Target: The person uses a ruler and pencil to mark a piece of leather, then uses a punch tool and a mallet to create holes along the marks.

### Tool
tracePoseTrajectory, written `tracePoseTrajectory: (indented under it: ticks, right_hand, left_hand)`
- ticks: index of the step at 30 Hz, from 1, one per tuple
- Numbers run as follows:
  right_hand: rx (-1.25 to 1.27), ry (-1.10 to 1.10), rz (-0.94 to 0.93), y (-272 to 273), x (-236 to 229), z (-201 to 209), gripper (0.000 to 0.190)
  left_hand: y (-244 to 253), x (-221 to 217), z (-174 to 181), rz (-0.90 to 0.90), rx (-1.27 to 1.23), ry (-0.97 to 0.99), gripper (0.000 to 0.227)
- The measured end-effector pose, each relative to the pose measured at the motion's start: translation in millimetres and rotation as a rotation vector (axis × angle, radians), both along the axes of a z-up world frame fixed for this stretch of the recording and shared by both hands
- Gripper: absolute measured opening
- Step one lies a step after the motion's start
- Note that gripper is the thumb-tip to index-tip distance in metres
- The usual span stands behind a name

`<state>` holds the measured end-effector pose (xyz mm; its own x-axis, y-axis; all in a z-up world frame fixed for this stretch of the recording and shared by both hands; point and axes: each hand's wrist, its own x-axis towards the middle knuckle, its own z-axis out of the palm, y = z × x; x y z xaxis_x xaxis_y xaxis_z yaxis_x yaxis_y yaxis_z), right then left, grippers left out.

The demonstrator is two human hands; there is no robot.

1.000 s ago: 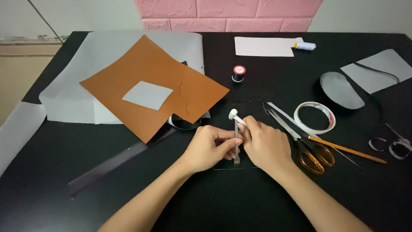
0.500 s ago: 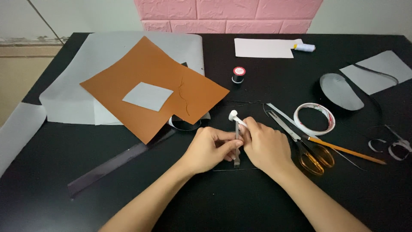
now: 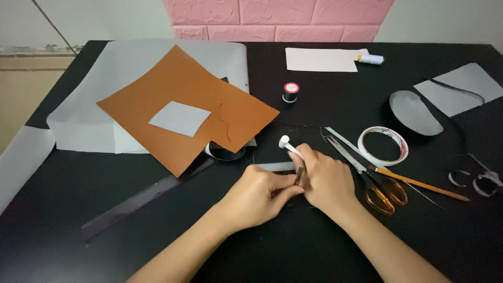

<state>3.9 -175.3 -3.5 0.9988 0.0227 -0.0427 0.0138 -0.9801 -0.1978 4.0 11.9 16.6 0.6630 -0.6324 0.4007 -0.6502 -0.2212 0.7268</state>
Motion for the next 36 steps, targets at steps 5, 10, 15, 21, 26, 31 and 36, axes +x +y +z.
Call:
tracePoseTrajectory:
  ticks: [5, 10, 15, 21, 26, 31, 36]
  right_hand:
    - [-0.005, -0.146, 0.017, 0.5, 4.7, -13.6, 0.030]
    - [-0.008, -0.185, -0.001, 0.0, 4.4, -13.4, 0.031]
    - [0.331, -0.290, -0.016, -12.7, -2.9, 9.5, 0.033]
    - [0.409, -0.219, 0.233, -56.1, -48.0, 69.1, 0.047]
    - [0.193, -0.244, 0.411, -63.8, -55.0, 91.1, 0.046]
    - [0.095, -0.576, 0.513, -76.6, -56.6, 91.9, 0.041]
    - [-0.065, -0.458, 0.502, -63.1, -60.0, 86.4, 0.048]
  left_hand:
    - [3.3, -7.1, -16.0, -0.035, 0.031, -0.159, 0.019]
    - [3.5, -14.3, -21.6, -0.013, -0.001, -0.204, 0.017]
    - [3.6, -17.5, -23.1, 0.018, -0.039, -0.237, 0.015]
    - [3.0, -14.1, -24.7, -0.016, -0.028, -0.221, 0.019]
    - [3.2, -14.6, -28.5, -0.011, -0.024, -0.255, 0.022]
    - [0.8, -16.0, -27.0, -0.001, -0.064, -0.272, 0.021]
    - [2.8, -15.0, -23.2, -0.053, -0.010, -0.207, 0.021]
